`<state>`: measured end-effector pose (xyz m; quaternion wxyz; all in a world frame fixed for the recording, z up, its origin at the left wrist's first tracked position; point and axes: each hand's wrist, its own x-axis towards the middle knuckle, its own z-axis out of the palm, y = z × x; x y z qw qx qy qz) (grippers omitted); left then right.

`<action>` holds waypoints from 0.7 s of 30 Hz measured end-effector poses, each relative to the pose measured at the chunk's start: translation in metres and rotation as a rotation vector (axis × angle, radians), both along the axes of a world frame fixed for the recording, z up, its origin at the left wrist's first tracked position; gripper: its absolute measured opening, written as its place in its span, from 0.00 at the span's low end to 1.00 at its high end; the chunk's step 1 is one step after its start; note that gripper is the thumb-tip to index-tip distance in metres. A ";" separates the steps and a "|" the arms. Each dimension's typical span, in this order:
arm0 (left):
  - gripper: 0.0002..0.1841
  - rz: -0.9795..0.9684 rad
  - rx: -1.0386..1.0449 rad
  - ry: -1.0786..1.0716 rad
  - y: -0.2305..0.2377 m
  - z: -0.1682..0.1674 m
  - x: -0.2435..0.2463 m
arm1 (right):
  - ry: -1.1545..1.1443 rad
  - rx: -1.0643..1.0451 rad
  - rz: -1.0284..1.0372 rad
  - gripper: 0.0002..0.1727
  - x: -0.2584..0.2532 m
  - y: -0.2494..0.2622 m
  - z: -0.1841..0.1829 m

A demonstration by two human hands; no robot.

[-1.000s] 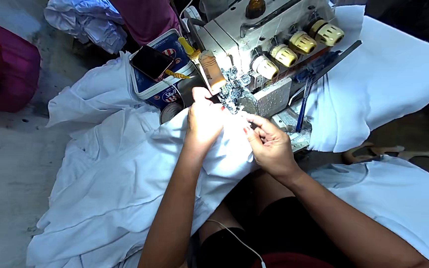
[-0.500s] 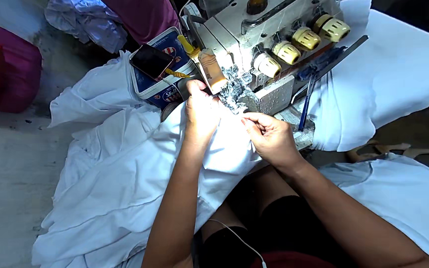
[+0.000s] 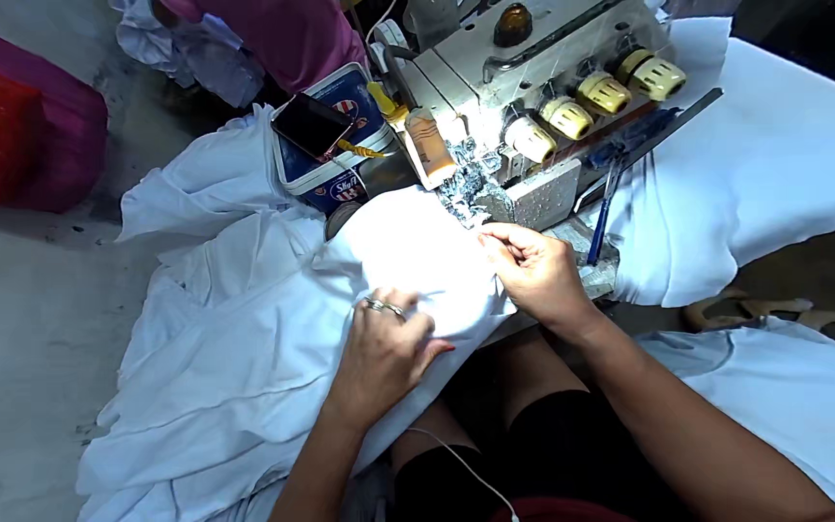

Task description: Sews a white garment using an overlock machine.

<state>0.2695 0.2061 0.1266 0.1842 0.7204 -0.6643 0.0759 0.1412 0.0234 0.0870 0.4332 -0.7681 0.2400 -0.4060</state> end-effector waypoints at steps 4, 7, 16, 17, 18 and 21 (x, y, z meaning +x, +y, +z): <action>0.15 -0.278 0.114 0.528 0.009 0.056 0.004 | -0.124 -0.142 -0.037 0.12 -0.003 -0.002 -0.006; 0.13 -0.419 0.282 0.753 0.007 0.113 0.005 | -0.254 -0.381 0.090 0.09 -0.001 -0.006 -0.003; 0.05 -0.241 0.338 -0.301 -0.031 0.082 -0.035 | 0.129 -0.754 0.500 0.17 -0.075 0.005 0.040; 0.05 -0.287 0.249 -0.372 -0.034 0.061 -0.039 | 0.201 -0.790 0.477 0.18 -0.088 0.007 0.043; 0.06 -0.338 0.167 -0.408 -0.035 0.044 -0.042 | 0.250 -0.813 0.459 0.18 -0.100 0.009 0.043; 0.12 -0.357 0.074 -0.290 -0.023 0.031 -0.049 | 0.222 -0.792 0.429 0.18 -0.121 0.010 0.046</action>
